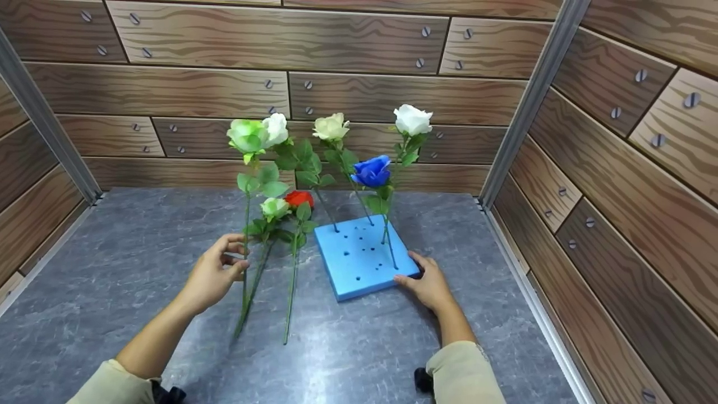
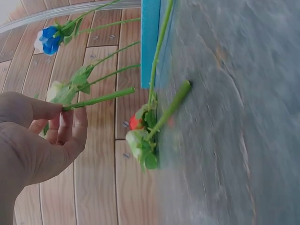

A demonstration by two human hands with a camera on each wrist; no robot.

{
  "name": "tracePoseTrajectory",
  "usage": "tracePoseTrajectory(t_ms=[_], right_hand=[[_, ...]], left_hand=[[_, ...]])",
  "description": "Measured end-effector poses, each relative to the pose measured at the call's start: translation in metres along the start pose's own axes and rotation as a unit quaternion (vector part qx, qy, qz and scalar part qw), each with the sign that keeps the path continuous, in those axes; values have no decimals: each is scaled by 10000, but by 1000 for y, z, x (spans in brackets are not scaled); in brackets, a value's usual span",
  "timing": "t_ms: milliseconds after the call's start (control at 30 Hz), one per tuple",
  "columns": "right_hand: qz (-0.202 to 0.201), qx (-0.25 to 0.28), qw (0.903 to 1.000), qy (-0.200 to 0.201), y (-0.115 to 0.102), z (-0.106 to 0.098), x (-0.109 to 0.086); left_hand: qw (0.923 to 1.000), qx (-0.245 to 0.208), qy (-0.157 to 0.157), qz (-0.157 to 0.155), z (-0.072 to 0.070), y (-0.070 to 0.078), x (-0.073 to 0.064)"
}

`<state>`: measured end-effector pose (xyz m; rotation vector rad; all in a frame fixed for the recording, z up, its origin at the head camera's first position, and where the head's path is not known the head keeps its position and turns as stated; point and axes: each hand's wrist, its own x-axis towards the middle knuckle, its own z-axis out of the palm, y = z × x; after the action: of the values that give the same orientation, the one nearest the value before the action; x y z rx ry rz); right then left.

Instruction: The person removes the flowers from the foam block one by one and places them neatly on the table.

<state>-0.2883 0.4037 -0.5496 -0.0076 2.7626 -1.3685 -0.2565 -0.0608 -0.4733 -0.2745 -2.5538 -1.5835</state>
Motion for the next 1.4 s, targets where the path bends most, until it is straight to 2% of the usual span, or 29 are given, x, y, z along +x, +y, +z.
tracePoseTrajectory(t_ms=[367, 700, 1000, 1233, 1400], right_hand=[[147, 23, 9999, -12, 0, 0, 2], [99, -106, 9999, 46, 0, 0, 0], [107, -74, 9999, 62, 1, 0, 1], [25, -85, 9999, 76, 3, 0, 2], [42, -34, 10000, 70, 4, -1, 3]], left_hand=[[9993, 237, 202, -227, -21, -15, -8], [9976, 473, -44, -500, -36, -24, -11], [9965, 545, -205, -593, -42, -34, -12], [9936, 632, -353, -863, -45, -39, -12], [9923, 686, -449, -930, -47, -47, -8]])
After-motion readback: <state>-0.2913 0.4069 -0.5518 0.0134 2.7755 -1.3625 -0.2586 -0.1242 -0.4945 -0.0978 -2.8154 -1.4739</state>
